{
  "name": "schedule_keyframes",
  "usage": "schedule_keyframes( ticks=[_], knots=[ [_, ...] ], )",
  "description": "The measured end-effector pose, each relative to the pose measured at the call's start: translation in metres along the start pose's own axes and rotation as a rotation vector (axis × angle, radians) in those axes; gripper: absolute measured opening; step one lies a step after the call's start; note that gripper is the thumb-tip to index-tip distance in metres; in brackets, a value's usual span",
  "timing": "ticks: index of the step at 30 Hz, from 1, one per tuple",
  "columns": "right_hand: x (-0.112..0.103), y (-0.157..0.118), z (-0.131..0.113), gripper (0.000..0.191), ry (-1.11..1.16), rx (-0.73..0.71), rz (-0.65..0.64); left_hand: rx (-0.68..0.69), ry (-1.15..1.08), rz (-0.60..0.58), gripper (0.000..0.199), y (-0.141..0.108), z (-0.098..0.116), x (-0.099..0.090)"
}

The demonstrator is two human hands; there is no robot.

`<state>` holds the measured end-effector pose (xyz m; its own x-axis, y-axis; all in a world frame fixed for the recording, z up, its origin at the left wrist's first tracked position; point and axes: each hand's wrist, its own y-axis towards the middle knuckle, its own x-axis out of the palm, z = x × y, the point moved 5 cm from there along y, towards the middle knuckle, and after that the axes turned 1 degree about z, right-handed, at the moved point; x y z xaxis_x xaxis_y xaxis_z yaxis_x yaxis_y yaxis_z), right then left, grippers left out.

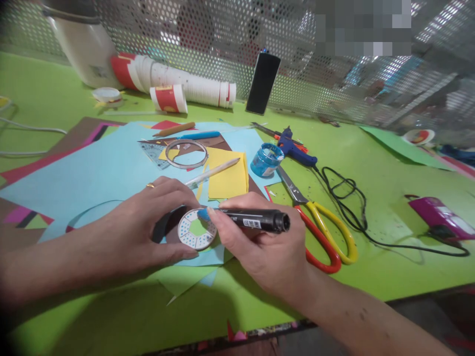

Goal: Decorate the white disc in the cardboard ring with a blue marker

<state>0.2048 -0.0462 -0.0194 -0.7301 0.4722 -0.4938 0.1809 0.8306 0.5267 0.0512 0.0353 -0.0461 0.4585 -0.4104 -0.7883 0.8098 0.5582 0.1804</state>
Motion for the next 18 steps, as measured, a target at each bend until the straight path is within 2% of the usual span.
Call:
schedule_keyframes(
  ticks=[18],
  knots=[
    [0.0037,0.0029,-0.0043,0.008,-0.059,-0.008,-0.039,-0.026,0.001,-0.008,0.027,0.0001,0.0003,-0.0005]
  ],
)
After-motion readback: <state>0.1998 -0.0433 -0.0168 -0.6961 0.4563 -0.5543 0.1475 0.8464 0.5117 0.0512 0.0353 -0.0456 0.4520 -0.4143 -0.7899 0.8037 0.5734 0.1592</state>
